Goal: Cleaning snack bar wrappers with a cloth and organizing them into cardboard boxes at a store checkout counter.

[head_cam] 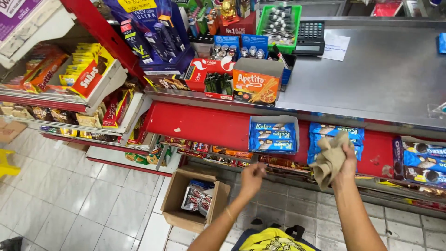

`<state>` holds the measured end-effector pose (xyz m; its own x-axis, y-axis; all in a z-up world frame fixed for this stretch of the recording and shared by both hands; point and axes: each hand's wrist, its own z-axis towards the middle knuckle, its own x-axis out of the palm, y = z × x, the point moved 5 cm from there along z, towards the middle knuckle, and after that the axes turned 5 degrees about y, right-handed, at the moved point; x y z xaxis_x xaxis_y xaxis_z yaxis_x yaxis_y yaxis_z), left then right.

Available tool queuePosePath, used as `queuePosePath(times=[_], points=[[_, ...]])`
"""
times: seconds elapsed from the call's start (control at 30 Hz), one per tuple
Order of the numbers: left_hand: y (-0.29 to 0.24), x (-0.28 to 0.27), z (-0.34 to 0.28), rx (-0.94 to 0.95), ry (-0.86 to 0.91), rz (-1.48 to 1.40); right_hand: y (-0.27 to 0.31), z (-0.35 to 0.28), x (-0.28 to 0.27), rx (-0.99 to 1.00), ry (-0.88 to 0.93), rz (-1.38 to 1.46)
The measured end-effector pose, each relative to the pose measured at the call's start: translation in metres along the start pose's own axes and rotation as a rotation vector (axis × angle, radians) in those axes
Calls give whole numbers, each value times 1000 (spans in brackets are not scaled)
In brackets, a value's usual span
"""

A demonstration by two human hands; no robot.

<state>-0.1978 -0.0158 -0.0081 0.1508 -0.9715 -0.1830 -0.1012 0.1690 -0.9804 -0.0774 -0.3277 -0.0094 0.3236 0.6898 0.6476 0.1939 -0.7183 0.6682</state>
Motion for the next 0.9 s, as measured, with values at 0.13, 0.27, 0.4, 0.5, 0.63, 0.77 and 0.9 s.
queuePosePath(times=[0.13, 0.27, 0.4, 0.5, 0.63, 0.77, 0.9], points=[[-16, -8, 81, 231, 48, 463, -1, -34, -43, 7, -155, -147], [-40, 10, 126, 354, 157, 780, 0, -71, -83, 89, 78, 22], [-4, 33, 165, 53, 450, 1294, 10, -112, -128, 171, 43, 33], [-13, 40, 180, -61, 540, 1329, 23, -136, -167, 60, 22, 157], [-31, 55, 177, 99, 854, 1399, 44, -180, -205, -209, -238, 312], [-38, 59, 176, 231, 969, 1289, 56, -209, -164, -199, -133, 233], [-85, 40, 137, -113, 890, 243, 63, -213, -94, -347, 263, 298]])
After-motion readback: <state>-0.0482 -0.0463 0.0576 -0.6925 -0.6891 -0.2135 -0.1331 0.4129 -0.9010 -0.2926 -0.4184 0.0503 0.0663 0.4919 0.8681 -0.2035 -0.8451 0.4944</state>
